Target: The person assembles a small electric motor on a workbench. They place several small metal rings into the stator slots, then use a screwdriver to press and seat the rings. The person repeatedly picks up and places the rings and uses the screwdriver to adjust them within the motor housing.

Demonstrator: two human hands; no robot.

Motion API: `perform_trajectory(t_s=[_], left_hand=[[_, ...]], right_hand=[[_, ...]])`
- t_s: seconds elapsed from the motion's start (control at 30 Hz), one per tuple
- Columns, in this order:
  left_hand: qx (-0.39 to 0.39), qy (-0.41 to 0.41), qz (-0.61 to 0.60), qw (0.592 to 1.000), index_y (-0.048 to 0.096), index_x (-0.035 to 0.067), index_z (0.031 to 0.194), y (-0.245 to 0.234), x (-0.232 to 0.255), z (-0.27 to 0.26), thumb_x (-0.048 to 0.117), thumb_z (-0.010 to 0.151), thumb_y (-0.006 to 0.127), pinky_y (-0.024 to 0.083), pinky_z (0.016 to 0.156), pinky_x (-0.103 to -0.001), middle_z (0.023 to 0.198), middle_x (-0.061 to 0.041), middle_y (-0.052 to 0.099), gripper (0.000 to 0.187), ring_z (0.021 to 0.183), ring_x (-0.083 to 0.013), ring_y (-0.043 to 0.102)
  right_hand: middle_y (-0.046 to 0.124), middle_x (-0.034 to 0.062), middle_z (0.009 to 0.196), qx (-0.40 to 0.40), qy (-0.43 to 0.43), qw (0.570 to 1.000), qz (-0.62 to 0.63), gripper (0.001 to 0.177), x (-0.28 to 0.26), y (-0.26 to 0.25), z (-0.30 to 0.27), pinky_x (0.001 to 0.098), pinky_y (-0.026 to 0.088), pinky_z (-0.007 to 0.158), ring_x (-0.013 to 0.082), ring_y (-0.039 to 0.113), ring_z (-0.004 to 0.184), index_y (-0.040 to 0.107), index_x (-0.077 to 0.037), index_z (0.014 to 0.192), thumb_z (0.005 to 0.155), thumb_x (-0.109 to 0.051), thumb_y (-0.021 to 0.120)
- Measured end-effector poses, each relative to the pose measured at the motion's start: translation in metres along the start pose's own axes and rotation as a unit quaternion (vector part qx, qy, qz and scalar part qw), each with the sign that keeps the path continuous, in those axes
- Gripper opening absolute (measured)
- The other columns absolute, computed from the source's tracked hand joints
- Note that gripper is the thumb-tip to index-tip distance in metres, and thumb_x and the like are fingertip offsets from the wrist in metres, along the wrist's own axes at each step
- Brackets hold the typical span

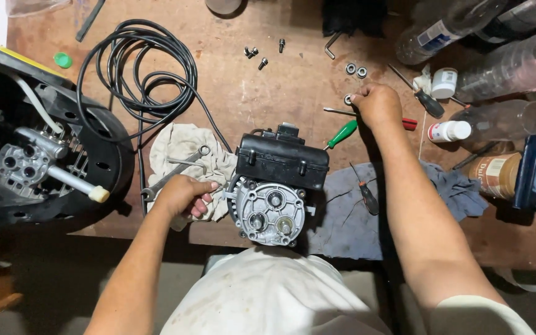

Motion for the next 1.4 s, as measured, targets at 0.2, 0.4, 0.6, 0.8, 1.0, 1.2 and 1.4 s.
perform_trajectory(t_s=[0.2, 0.4, 0.6, 0.8, 1.0, 1.2, 1.4], left_hand=[[0.001, -0.001, -0.014, 1.0, 0.088, -0.007, 0.096, -0.003, -0.007, 0.006, 0.039, 0.096, 0.093, 0.059, 0.044, -0.04, 0.066, -0.027, 0.077, 0.046, 0.052, -0.0333, 0.078], [0.0, 0.004, -0.014, 1.0, 0.088, -0.006, 0.096, -0.004, 0.0, 0.0, 0.04, 0.096, 0.094, 0.06, 0.043, -0.04, 0.065, -0.027, 0.077, 0.047, 0.052, -0.0336, 0.079], [0.003, 0.011, -0.011, 1.0, 0.088, -0.006, 0.094, -0.006, 0.001, 0.0, 0.039, 0.096, 0.094, 0.061, 0.043, -0.04, 0.064, -0.027, 0.076, 0.045, 0.051, -0.0329, 0.078], [-0.003, 0.026, -0.019, 0.999, 0.088, -0.004, 0.094, -0.004, 0.007, -0.011, 0.04, 0.096, 0.094, 0.061, 0.042, -0.039, 0.063, -0.025, 0.076, 0.044, 0.051, -0.0308, 0.078], [-0.001, 0.045, -0.018, 0.999, 0.088, -0.002, 0.091, -0.006, 0.008, -0.01, 0.043, 0.095, 0.094, 0.061, 0.043, -0.038, 0.062, -0.022, 0.076, 0.046, 0.05, -0.0286, 0.078], [0.016, 0.061, -0.035, 0.997, 0.087, -0.001, 0.088, -0.004, -0.002, 0.001, 0.042, 0.096, 0.093, 0.061, 0.041, -0.038, 0.06, -0.02, 0.075, 0.044, 0.049, -0.0277, 0.078], [0.045, 0.083, -0.051, 0.994, 0.087, -0.001, 0.087, -0.006, -0.005, 0.003, 0.041, 0.096, 0.094, 0.06, 0.042, -0.034, 0.057, -0.02, 0.073, 0.044, 0.047, -0.0268, 0.077]], right_hand=[[0.086, 0.0112, 0.116, 0.014, 0.01, 0.999, 0.047, 0.026, 0.01, -0.003, -0.009, 0.053, 0.065, 0.107, 0.0377, 0.08, 0.127, 0.091, -0.029, 0.128, 0.107, -0.044, 0.088], [0.086, 0.01, 0.125, -0.015, -0.02, 1.0, 0.015, 0.038, -0.028, -0.019, -0.05, 0.0544, 0.062, 0.113, 0.0364, 0.078, 0.133, 0.087, -0.027, 0.138, 0.106, -0.048, 0.086], [0.085, 0.0174, 0.12, 0.073, -0.054, 0.996, -0.021, 0.034, -0.038, -0.027, -0.029, 0.0572, 0.063, 0.109, 0.0426, 0.081, 0.124, 0.086, -0.021, 0.14, 0.112, -0.041, 0.087], [0.084, 0.0153, 0.115, 0.13, -0.087, 0.987, 0.026, 0.033, -0.017, -0.024, -0.028, 0.0553, 0.064, 0.105, 0.0403, 0.081, 0.12, 0.086, -0.02, 0.141, 0.114, -0.039, 0.092], [0.086, 0.0189, 0.119, 0.123, -0.107, 0.977, 0.141, 0.032, -0.029, -0.061, -0.147, 0.0597, 0.062, 0.102, 0.044, 0.079, 0.122, 0.088, -0.019, 0.147, 0.119, -0.033, 0.087], [0.083, 0.0147, 0.141, -0.012, -0.011, 0.999, -0.03, 0.049, 0.064, 0.002, -0.246, 0.0605, 0.064, 0.114, 0.0436, 0.078, 0.134, 0.083, -0.024, 0.15, 0.109, -0.051, 0.086], [0.074, 0.0187, 0.15, 0.026, -0.035, 0.998, -0.043, 0.053, 0.088, 0.024, -0.277, 0.0587, 0.062, 0.118, 0.0489, 0.073, 0.141, 0.082, -0.015, 0.156, 0.109, -0.04, 0.089]])
Point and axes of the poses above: each hand's wrist, its own z-axis towards the middle knuckle, its own y-axis out of the palm, x = y × z, the point moved 10 cm from there along z, towards the middle knuckle
